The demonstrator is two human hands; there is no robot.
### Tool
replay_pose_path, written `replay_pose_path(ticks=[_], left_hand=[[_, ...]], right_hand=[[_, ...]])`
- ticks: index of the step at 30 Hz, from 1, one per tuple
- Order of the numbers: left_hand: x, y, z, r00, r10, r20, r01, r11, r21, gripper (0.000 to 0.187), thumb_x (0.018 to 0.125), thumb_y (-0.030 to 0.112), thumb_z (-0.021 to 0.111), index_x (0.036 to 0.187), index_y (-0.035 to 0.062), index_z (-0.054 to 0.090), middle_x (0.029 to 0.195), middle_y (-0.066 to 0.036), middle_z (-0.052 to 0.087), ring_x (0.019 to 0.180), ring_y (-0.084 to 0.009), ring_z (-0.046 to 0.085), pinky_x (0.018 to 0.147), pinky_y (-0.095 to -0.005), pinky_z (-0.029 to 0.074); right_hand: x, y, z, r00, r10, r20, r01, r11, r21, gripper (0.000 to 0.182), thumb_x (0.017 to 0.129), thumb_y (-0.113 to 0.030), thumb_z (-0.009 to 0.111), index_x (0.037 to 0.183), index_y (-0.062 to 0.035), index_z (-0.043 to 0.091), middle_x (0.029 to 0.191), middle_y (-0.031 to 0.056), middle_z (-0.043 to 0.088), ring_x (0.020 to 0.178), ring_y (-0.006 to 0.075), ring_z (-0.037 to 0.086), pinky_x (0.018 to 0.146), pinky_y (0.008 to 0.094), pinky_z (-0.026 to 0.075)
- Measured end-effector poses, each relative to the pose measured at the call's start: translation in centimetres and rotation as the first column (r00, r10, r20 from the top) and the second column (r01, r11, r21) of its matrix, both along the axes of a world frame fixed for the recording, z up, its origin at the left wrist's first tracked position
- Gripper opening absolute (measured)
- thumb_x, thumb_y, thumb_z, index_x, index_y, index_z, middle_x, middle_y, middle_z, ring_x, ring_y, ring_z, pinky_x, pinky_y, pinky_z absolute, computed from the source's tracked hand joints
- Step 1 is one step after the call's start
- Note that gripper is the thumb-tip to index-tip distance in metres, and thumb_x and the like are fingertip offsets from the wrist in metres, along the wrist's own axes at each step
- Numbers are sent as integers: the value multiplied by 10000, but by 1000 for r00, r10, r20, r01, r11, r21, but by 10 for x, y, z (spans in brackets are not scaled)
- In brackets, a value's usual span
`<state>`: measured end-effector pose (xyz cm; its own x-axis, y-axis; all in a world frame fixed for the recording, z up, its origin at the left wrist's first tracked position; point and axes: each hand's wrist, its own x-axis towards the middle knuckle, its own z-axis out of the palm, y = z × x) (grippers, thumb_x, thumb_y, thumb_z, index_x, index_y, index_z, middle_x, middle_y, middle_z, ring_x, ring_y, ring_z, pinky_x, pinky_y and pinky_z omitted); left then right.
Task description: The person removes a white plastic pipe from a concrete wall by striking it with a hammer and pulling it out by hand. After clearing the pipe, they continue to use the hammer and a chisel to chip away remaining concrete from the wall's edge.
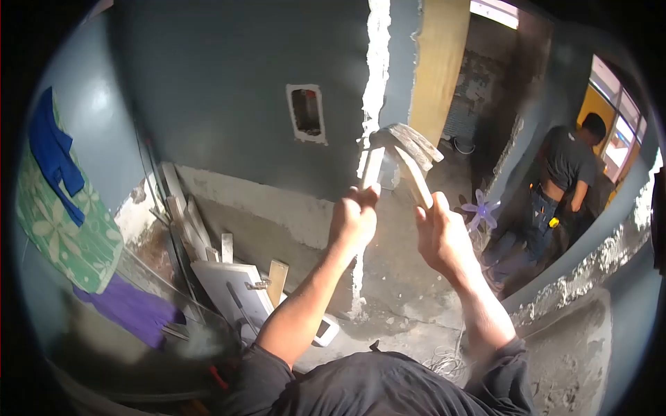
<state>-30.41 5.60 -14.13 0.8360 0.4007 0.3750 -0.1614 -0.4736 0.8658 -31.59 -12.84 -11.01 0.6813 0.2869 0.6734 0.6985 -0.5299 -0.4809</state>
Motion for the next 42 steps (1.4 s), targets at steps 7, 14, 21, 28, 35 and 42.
replay_pose_path(ticks=[7,14,21,28,35,42], left_hand=[[-2,-3,7,964,-265,36,250,841,-480,319,1044,372,517,889,95,486,615,46,422,427,-23,351,356,-211,258],[3,-3,1,975,-224,-13,196,879,-435,344,1058,399,495,852,125,464,620,59,414,414,-22,321,348,-217,218],[-5,-14,14,985,-126,-114,71,915,-396,327,1038,374,530,849,111,486,614,47,447,418,-30,354,362,-226,245],[6,-4,-6,986,-169,-6,157,927,-341,328,1049,376,525,883,97,485,653,45,448,427,-14,342,354,-206,228],[18,2,-23,997,40,66,-48,991,121,564,968,495,574,856,-55,629,787,-280,654,808,-458,661,706,-491,493],[22,1,-30,994,12,109,-31,984,174,487,997,387,580,833,-70,549,804,-301,631,789,-484,627,678,-504,475]], right_hand=[[-21,-22,33,990,72,125,-103,960,261,161,985,-138,602,1034,-20,505,655,184,544,574,404,573,537,420,450],[-27,-23,56,979,150,136,-179,956,233,257,986,-230,611,944,-54,430,674,211,566,644,439,608,566,490,465],[-10,-28,21,998,25,-52,-25,1000,11,272,1005,-247,575,923,-37,423,601,209,555,607,448,606,552,513,463],[-38,-33,69,960,165,226,-233,919,317,201,963,-147,629,1017,-37,469,671,184,555,615,433,608,550,460,471],[9,-26,-14,993,31,-114,-18,993,113,238,986,-186,599,917,-34,430,611,210,549,599,449,594,549,482,464],[-19,-43,34,955,78,287,-203,875,440,166,970,-116,593,1059,-23,490,722,186,592,612,397,616,577,387,484]])
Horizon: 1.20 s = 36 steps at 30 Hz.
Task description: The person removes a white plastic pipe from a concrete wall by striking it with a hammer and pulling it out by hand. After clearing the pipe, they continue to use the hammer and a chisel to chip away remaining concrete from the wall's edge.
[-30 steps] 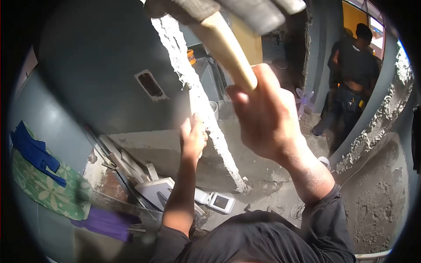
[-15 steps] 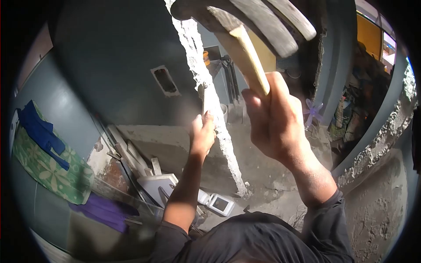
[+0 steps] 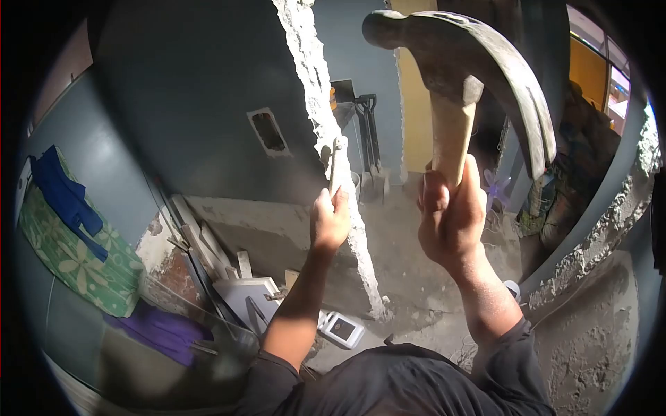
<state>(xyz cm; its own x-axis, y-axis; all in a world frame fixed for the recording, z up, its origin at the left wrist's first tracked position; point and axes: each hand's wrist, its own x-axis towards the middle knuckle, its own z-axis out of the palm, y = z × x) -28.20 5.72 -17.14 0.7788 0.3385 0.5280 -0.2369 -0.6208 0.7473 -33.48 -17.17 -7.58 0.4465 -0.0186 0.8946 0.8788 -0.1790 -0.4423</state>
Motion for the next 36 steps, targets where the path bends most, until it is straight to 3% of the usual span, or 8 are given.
replay_pose_path(ticks=[3,5,14,20,26,27,29,36], left_hand=[[7,0,-17,938,75,339,-167,954,251,516,995,420,571,844,-73,548,817,-298,637,807,-482,632,692,-506,479],[-14,-17,20,979,142,-147,-139,990,29,514,979,449,570,847,-47,591,848,-288,658,838,-470,645,710,-510,486],[-2,-10,1,998,48,45,-50,998,38,381,994,317,573,879,-46,569,802,-295,638,780,-481,638,673,-512,478],[-16,-23,25,982,137,-132,-137,990,8,483,990,431,560,886,-40,590,851,-281,653,840,-468,643,712,-500,488],[-14,-21,24,989,106,-102,-111,993,-46,450,979,376,599,862,-59,595,823,-280,658,828,-447,664,698,-474,504],[12,2,-20,951,78,298,-190,911,365,408,991,330,594,851,-53,588,780,-279,646,789,-441,667,657,-466,498],[-2,-8,3,1000,-23,-6,22,994,-109,395,993,310,595,842,-55,578,759,-275,637,762,-434,665,648,-469,492],[9,4,-15,971,56,-234,-62,998,-18,532,966,449,553,904,-75,618,874,-318,656,881,-482,650,753,-495,496]], right_hand=[[19,17,-30,998,-27,-62,19,991,-130,181,965,-125,605,1022,-30,462,726,220,605,648,453,618,591,444,490],[38,21,-59,907,-150,-394,-40,900,-434,230,979,-162,608,941,-31,423,658,238,589,645,480,599,569,495,468],[6,-3,-21,999,30,27,-30,999,-15,126,972,-78,533,1057,13,511,673,77,573,521,200,565,539,295,464],[42,20,-51,917,-149,-370,-55,872,-487,234,985,-200,591,952,-25,438,674,258,594,657,490,607,577,507,491],[12,6,-20,967,-66,-245,-2,963,-268,217,981,-155,626,945,-22,458,620,193,553,560,407,597,524,405,465],[5,5,-6,983,-5,-183,-29,982,-184,173,977,-120,618,984,-16,480,657,181,571,561,361,613,533,366,473],[-7,3,13,984,84,-159,-94,994,-59,145,977,-106,601,1007,-15,492,699,181,592,581,340,627,547,354,477],[50,15,-70,895,-181,-407,-71,844,-532,241,997,-197,574,936,2,452,658,282,595,654,503,601,573,531,458]])
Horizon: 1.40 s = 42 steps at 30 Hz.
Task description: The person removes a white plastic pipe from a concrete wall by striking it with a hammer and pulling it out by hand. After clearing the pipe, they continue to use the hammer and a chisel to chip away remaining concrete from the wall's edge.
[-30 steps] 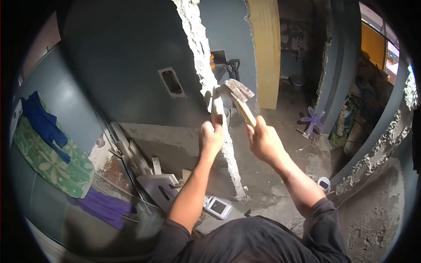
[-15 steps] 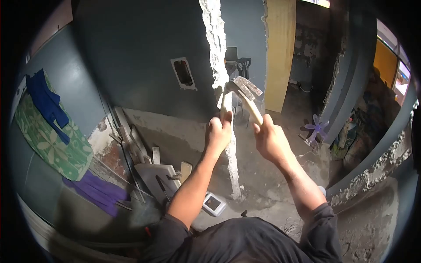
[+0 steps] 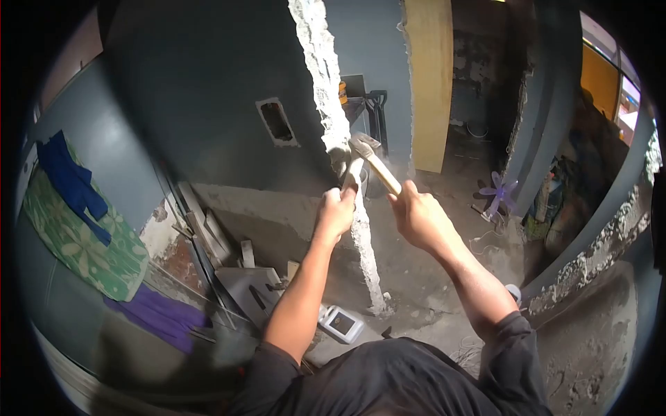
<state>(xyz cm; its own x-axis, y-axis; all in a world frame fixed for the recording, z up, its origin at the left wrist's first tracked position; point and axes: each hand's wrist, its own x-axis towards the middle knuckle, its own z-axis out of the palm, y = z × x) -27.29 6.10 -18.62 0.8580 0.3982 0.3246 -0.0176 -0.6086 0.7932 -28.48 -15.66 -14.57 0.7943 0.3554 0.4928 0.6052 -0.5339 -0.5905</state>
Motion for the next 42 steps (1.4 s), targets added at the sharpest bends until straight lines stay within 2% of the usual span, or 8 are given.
replay_pose_path(ticks=[4,5,10,12,17,23,36,42], left_hand=[[-21,-25,-12,990,-140,-32,140,990,-17,558,969,475,543,1055,-71,620,952,-332,660,971,-499,643,839,-511,506],[14,-7,-73,955,-291,57,269,930,253,575,957,496,529,1068,-61,619,964,-329,659,982,-501,638,836,-521,503],[-59,-50,-25,952,-265,-155,254,963,-90,435,948,438,566,1008,11,622,838,-208,660,868,-397,659,792,-462,495],[-72,-42,-13,962,-236,-138,225,970,-89,362,949,389,590,1016,34,620,800,-151,652,802,-284,661,732,-398,488],[-68,-34,15,991,-122,-55,122,993,-1,315,987,333,558,958,21,592,753,-170,670,713,-348,683,659,-428,505],[-15,-27,-4,891,-86,445,-23,972,233,265,1006,245,581,941,-9,543,681,-192,632,627,-405,641,562,-441,489],[-8,-35,-7,891,7,454,-101,978,182,305,1012,300,570,956,1,545,694,-214,619,653,-438,629,569,-477,475],[-4,-45,-10,919,88,385,-131,988,85,275,997,278,559,967,5,554,732,-236,641,679,-454,633,615,-518,490]], right_hand=[[-26,-15,17,997,-38,72,23,979,203,247,994,-191,599,913,-14,447,617,247,568,594,457,611,523,499,456],[-37,-21,33,997,-56,55,39,960,278,208,988,-157,604,944,-7,467,611,231,543,551,429,583,509,444,447],[-62,-66,31,994,84,-71,-16,747,665,170,1042,-197,497,970,-45,479,632,-31,482,531,47,448,484,236,370],[-69,-75,15,987,137,-81,-33,677,736,196,1039,-225,492,974,-40,484,637,-28,484,506,51,442,470,222,374],[-64,-79,-33,972,176,-155,-19,717,697,372,1033,-408,523,1027,-38,484,697,35,523,519,93,493,457,227,395],[-59,-57,-50,950,270,-156,-57,644,763,234,1055,-256,488,978,-34,484,615,5,511,465,69,469,436,235,386],[-34,-26,-60,942,256,216,-310,427,849,503,983,-472,595,1148,-28,425,883,81,515,648,133,504,496,278,428],[30,7,-68,993,109,-43,-79,894,442,147,1000,-160,562,995,-15,537,606,148,540,493,257,554,514,357,448]])
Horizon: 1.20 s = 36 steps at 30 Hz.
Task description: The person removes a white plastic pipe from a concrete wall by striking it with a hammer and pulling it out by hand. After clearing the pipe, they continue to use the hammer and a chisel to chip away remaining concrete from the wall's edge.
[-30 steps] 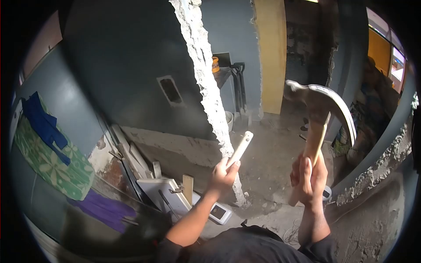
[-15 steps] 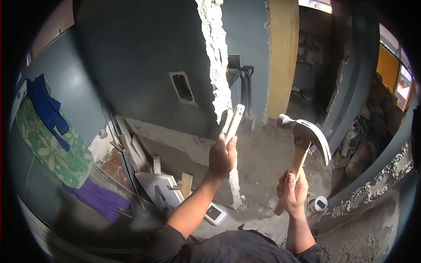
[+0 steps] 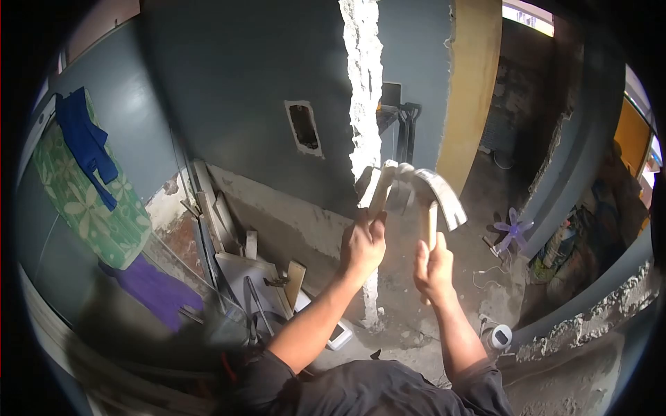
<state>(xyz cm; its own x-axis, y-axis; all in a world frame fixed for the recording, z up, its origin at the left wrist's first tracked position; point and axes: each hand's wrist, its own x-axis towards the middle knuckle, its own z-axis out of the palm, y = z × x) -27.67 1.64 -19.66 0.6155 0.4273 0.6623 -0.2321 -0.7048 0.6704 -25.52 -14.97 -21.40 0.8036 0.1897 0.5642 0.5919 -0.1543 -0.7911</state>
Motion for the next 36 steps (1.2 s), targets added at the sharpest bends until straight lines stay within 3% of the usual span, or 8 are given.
replay_pose_path(ticks=[8,11,13,23,27,29,32,36], left_hand=[[-8,-10,21,997,-63,34,66,993,-95,275,1008,247,564,949,-21,556,732,-268,633,704,-465,635,604,-484,484],[2,-10,9,998,3,64,2,997,-72,236,991,202,598,921,-18,548,635,-237,606,585,-440,620,492,-468,451],[0,-11,10,995,21,95,-17,999,-46,248,991,211,596,913,-20,548,595,-224,588,540,-432,608,465,-470,441],[-3,-7,17,995,-82,53,88,987,-134,282,1018,245,547,915,-17,533,727,-264,631,713,-460,641,595,-488,477],[-7,-9,19,999,-45,14,46,989,-139,288,1015,256,553,940,-21,559,775,-251,660,752,-459,654,626,-475,505],[-2,-3,27,987,-20,162,39,993,-112,323,1016,288,548,949,-28,568,804,-260,667,776,-458,658,635,-474,509],[-8,-5,28,977,-20,-211,-24,978,-205,358,1016,317,547,971,-37,578,825,-278,662,771,-456,659,627,-469,513],[5,3,-2,960,43,276,-90,983,158,300,1001,270,575,941,-23,564,750,-262,639,696,-451,639,575,-493,489]], right_hand=[[-16,-30,36,822,266,503,-511,734,448,431,1012,-403,574,1159,-10,472,829,85,528,632,131,518,499,264,443],[1,-19,33,918,-15,396,112,969,-222,214,994,-178,578,1082,11,530,796,121,541,583,181,541,531,329,444],[2,-23,31,988,-30,154,62,977,-205,171,1004,-180,555,1043,-15,542,635,38,474,512,147,500,506,311,431],[-43,-22,81,928,71,367,-291,755,588,280,966,-269,629,892,-28,506,738,61,522,548,133,476,477,267,411],[-6,-5,41,994,-90,67,103,967,-233,215,990,-169,599,892,-8,496,577,91,506,472,169,494,462,306,382],[2,-16,27,991,-123,47,130,970,-207,246,1052,-275,514,920,-67,512,613,-15,507,471,89,449,454,253,378],[-28,-18,57,992,-85,90,72,987,143,255,1039,-295,526,946,-59,500,627,-33,504,515,65,477,484,255,407],[-51,-11,86,966,1,259,-144,833,535,204,1029,-239,518,991,-42,486,779,29,499,598,101,468,513,253,421]])
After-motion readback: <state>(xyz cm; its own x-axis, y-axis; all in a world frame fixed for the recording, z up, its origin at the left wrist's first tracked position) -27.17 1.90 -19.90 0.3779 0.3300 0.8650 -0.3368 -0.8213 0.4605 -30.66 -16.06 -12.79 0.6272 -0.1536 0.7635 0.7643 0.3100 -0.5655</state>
